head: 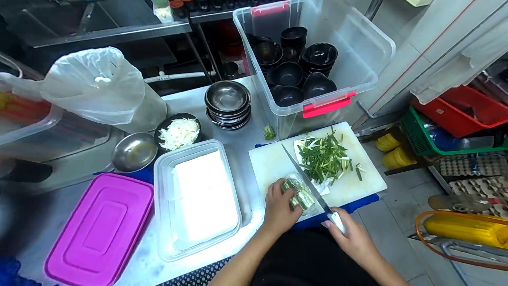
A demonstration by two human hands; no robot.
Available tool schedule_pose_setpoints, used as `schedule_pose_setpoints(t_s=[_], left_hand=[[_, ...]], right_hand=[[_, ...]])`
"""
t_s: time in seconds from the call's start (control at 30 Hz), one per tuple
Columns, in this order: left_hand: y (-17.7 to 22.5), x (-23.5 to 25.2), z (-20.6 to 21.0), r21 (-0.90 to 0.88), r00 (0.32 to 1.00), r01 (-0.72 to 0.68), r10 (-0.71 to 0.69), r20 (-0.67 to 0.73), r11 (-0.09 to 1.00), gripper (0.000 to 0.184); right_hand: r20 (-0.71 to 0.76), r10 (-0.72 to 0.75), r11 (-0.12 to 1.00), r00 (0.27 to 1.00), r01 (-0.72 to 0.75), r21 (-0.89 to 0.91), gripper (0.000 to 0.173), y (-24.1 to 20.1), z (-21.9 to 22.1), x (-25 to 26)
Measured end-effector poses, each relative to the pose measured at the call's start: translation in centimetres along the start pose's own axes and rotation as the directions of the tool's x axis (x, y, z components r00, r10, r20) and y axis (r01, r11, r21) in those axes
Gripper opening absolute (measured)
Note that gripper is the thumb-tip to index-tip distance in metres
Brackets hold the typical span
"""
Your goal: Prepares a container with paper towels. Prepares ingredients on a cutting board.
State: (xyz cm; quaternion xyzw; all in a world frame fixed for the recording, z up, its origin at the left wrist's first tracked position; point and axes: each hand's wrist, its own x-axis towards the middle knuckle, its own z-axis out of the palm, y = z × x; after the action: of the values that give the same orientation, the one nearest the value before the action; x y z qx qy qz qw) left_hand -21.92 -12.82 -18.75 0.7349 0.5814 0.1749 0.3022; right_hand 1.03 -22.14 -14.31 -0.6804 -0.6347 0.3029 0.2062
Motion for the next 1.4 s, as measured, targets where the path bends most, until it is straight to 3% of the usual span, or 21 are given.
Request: schedule_pose_setpoints(t_s=[0.13, 0.3, 0.4, 0.57, 0.77, 0.97, 1.1, 1.2, 1.27, 1.33, 1.4], left_hand=[[-1.0, -0.9, -0.3, -0.061, 0.999, -0.016, 0.018, 0.039, 0.998, 0.021], [-2.5, -1.8, -0.1, -0.133, 0.998, -0.06, 0.056, -0.038, 0.989, 0.02], [-3.0, -1.5, -0.2, -0.079, 0.995, -0.063, 0.057, -0.084, 0.995, 0.028], [-3.2, -0.9, -1.1, -0.012, 0.99, -0.019, 0.017, -0.14, 1.0, 0.025], [-3.3, 0.3, -3.1, 0.051, 0.978, 0.122, -0.112, -0.175, 0.991, 0.018], [-0.9, 3.6, -5.0, 0.037, 0.97, 0.242, -0.242, -0.007, 0.97, 0.065], [-1.4, 4.7, -4.2, -0.025, 0.964, 0.265, -0.265, 0.004, 0.964, 0.072], [-2.5, 5.1, -4.2, -0.206, 0.968, 0.244, -0.251, -0.005, 0.948, 0.067], [-2.9, 4.8, -4.7, -0.454, 0.952, 0.286, -0.305, 0.034, 0.843, 0.071], [-3.0, 4.1, -5.4, -0.711, 0.919, 0.337, -0.381, 0.105, 0.617, 0.078], [-3.2, 3.4, -5.8, -0.86, 0.898, 0.341, -0.403, 0.179, 0.379, 0.082]], right_hand=[[0.062, 0.086, 0.996, 0.994, -0.084, -0.036, 0.059, -2.9, 1.8, 4.1], [0.182, 0.132, 0.985, 0.974, -0.108, -0.134, 0.09, -4.7, 2.8, 7.0], [0.208, 0.103, 0.979, 0.973, -0.062, -0.195, 0.079, -4.4, 3.4, 8.1], [0.154, 0.049, 0.959, 0.987, -0.004, -0.282, 0.07, -4.1, 4.7, 9.3], [0.095, 0.045, 0.975, 0.994, -0.023, -0.222, 0.064, -4.9, 5.3, 10.9], [0.094, -0.007, 0.984, 0.996, 0.024, -0.178, 0.061, -5.4, 6.1, 12.6], [0.095, -0.027, 0.986, 0.995, 0.042, -0.163, 0.061, -4.9, 6.2, 12.8], [0.1, -0.006, 0.987, 0.995, 0.022, -0.162, 0.061, -4.7, 6.1, 12.8], [0.095, 0.001, 0.988, 0.995, 0.013, -0.152, 0.06, -4.5, 6.1, 12.7], [0.087, -0.001, 0.99, 0.996, 0.013, -0.138, 0.06, -4.4, 6.1, 12.6], [0.087, 0.005, 0.991, 0.996, 0.007, -0.136, 0.06, -4.4, 6.1, 12.4]])
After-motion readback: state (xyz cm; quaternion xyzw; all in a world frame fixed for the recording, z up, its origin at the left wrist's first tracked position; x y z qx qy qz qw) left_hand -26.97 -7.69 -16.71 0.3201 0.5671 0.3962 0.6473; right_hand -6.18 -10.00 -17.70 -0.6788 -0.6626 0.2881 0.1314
